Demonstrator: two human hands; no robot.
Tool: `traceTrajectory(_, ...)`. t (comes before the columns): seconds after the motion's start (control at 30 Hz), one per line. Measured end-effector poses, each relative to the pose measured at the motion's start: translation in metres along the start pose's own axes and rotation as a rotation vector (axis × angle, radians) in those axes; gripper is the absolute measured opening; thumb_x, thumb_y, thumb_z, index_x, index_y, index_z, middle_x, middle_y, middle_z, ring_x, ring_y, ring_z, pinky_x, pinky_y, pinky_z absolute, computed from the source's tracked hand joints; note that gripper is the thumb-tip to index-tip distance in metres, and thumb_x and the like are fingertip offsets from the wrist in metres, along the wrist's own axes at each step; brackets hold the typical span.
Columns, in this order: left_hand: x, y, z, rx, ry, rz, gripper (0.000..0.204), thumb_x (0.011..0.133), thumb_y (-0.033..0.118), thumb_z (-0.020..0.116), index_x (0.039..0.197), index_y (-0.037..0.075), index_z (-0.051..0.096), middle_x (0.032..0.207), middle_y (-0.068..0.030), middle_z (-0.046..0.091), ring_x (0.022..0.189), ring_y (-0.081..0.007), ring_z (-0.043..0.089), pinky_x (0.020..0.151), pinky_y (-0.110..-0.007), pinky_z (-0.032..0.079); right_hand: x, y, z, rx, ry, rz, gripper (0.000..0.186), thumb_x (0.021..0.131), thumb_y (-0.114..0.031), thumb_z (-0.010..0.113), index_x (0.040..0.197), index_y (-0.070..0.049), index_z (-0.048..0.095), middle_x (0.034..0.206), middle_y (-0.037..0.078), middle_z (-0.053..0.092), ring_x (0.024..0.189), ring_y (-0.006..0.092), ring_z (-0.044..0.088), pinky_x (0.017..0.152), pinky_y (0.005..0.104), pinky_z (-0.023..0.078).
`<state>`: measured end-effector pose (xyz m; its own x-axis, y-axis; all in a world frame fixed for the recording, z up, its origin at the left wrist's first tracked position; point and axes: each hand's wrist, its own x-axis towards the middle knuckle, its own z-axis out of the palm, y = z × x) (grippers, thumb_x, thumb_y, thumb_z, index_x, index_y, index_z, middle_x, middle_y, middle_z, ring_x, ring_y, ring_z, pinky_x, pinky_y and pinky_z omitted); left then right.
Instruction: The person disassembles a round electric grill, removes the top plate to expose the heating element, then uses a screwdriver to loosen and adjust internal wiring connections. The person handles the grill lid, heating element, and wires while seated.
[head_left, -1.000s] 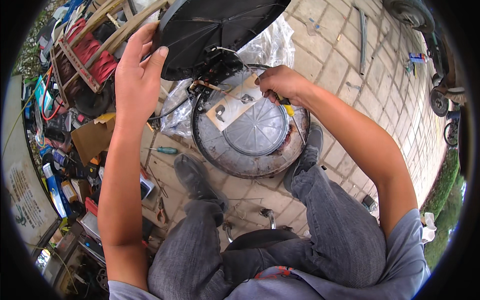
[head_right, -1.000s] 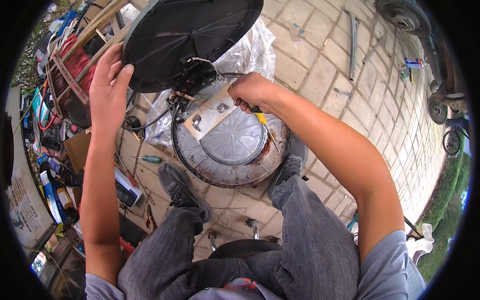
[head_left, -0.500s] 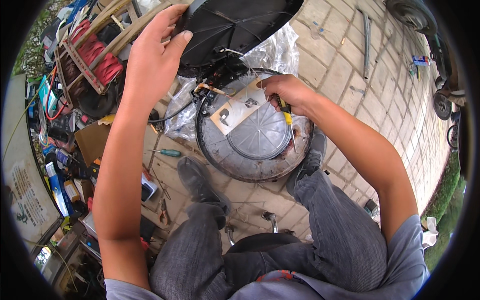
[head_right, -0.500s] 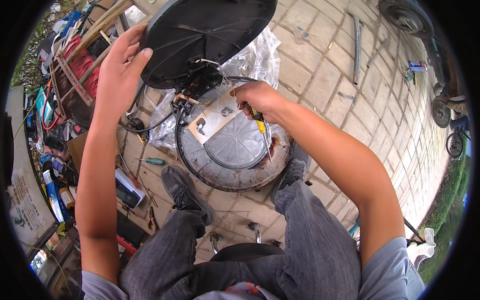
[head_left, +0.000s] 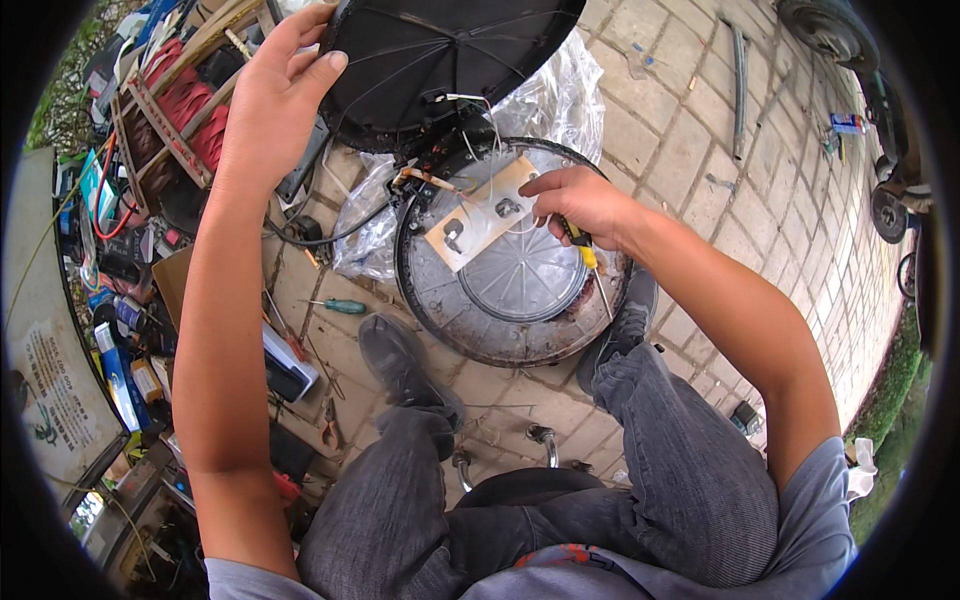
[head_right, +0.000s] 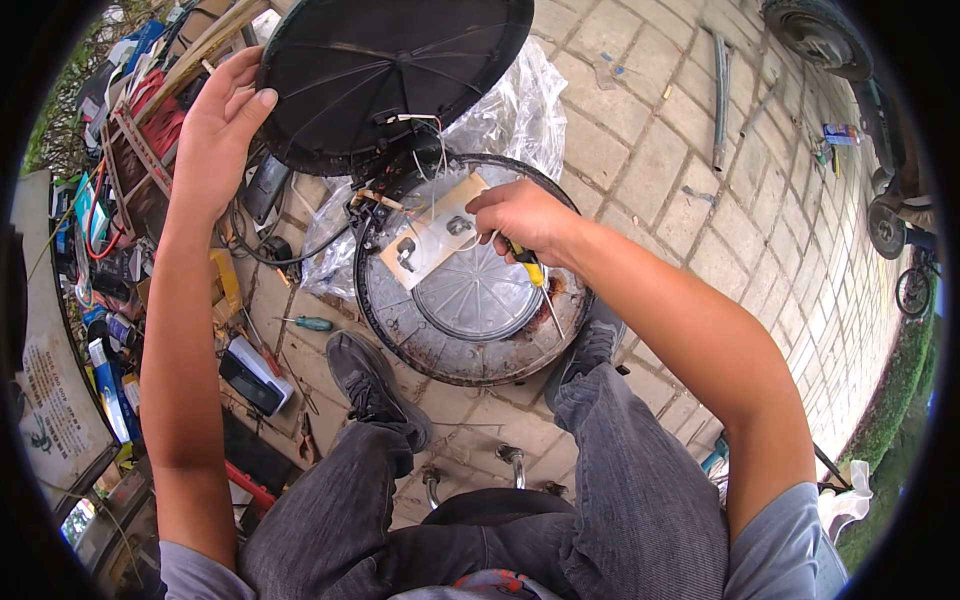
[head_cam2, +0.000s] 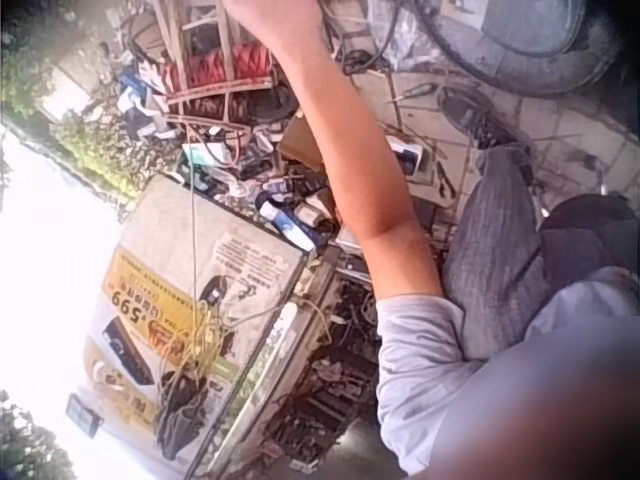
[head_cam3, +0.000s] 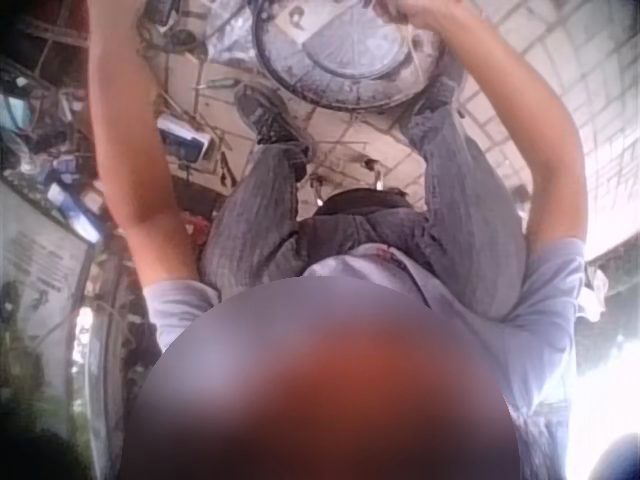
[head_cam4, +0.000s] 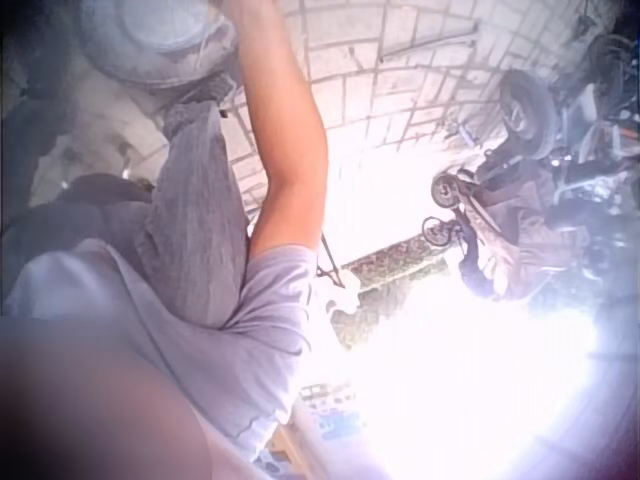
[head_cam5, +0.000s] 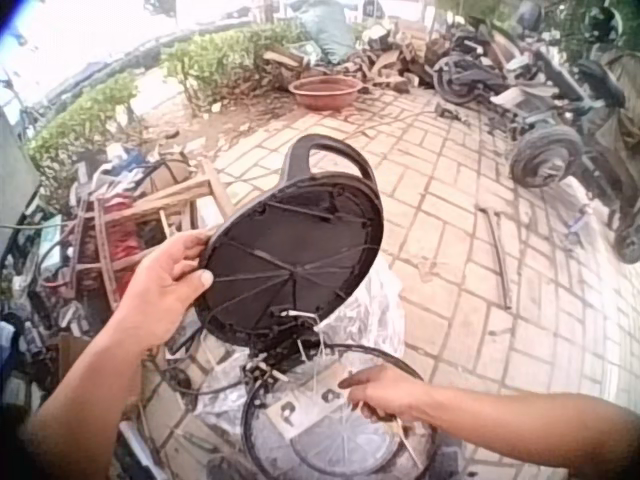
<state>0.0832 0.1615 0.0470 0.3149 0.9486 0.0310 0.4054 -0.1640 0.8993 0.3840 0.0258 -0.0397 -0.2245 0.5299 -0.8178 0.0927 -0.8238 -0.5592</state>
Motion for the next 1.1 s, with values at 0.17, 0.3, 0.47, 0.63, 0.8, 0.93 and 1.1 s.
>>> traceTrajectory(0.17, -0.018, 0.002, -0.003, 0.000, 0.081, -0.015, 0.050, 0.098, 0.006, 0.063, 0.146, 0.002, 0.051, 0.140, -0.0160, 0.058, 0.119, -0.0196, 0.061, 0.103, -0.033, 0.047, -0.003, 0.007, 0.002, -0.062, 0.027, 0.006, 0.052, 0.077, -0.001, 0.067, 0.127, 0.009, 0.064, 0.078, 0.013, 0.067, 0.052, 0.0151, 0.056, 0.045, 0.0323, 0.046)
traceTrajectory(0.3, -0.027, -0.010, -0.010, -0.031, 0.114, -0.005, 0.050, 0.098, 0.006, 0.062, 0.147, 0.002, 0.050, 0.140, -0.0166, 0.058, 0.120, -0.0198, 0.059, 0.104, -0.033, 0.046, -0.001, 0.020, -0.001, -0.073, 0.077, 0.027, 0.048, 0.077, 0.000, 0.069, 0.124, 0.009, 0.065, 0.079, 0.013, 0.068, 0.053, 0.0149, 0.056, 0.045, 0.0322, 0.046)
traceTrajectory(0.47, -0.027, -0.015, -0.011, -0.087, 0.122, -0.037, 0.050, 0.099, 0.007, 0.063, 0.147, 0.002, 0.050, 0.140, -0.0169, 0.058, 0.121, -0.0196, 0.058, 0.105, -0.033, 0.045, 0.005, 0.037, 0.007, 0.004, 0.106, 0.066, 0.033, 0.079, 0.000, 0.069, 0.111, 0.007, 0.068, 0.079, 0.012, 0.068, 0.053, 0.0147, 0.056, 0.043, 0.0318, 0.045)
traceTrajectory(0.63, -0.020, -0.017, -0.015, -0.035, 0.105, -0.005, 0.050, 0.099, 0.008, 0.064, 0.147, 0.002, 0.049, 0.140, -0.0160, 0.058, 0.119, -0.0195, 0.059, 0.103, -0.033, 0.047, 0.009, 0.039, 0.009, 0.059, 0.093, 0.085, 0.024, 0.082, -0.002, 0.069, 0.105, 0.004, 0.067, 0.082, 0.011, 0.067, 0.055, 0.0138, 0.056, 0.044, 0.0310, 0.046)
traceTrajectory(0.8, -0.018, -0.008, -0.015, -0.063, 0.042, -0.071, 0.056, 0.101, 0.010, 0.064, 0.151, -0.002, 0.042, 0.147, -0.0193, 0.051, 0.128, -0.0215, 0.055, 0.110, -0.034, 0.042, 0.009, 0.035, 0.008, 0.098, 0.101, 0.077, 0.020, 0.084, -0.004, 0.069, 0.102, 0.003, 0.067, 0.082, 0.011, 0.068, 0.056, 0.0134, 0.056, 0.045, 0.0308, 0.046)
traceTrajectory(0.93, -0.019, -0.009, -0.015, -0.051, 0.037, -0.067, 0.055, 0.101, 0.010, 0.063, 0.150, -0.002, 0.042, 0.147, -0.0183, 0.051, 0.128, -0.0216, 0.055, 0.110, -0.034, 0.042, 0.010, 0.034, 0.003, 0.060, 0.059, 0.049, 0.017, 0.086, -0.007, 0.069, 0.099, 0.003, 0.068, 0.083, 0.011, 0.069, 0.056, 0.0130, 0.056, 0.046, 0.0303, 0.046)
traceTrajectory(1.1, -0.021, -0.018, -0.016, -0.045, 0.092, -0.019, 0.050, 0.099, 0.008, 0.064, 0.147, 0.003, 0.050, 0.140, -0.0155, 0.059, 0.119, -0.0195, 0.059, 0.103, -0.033, 0.047, 0.009, 0.027, 0.000, -0.003, 0.059, 0.029, 0.021, 0.087, -0.013, 0.072, 0.099, 0.003, 0.070, 0.083, 0.010, 0.069, 0.056, 0.0129, 0.056, 0.046, 0.0299, 0.046)
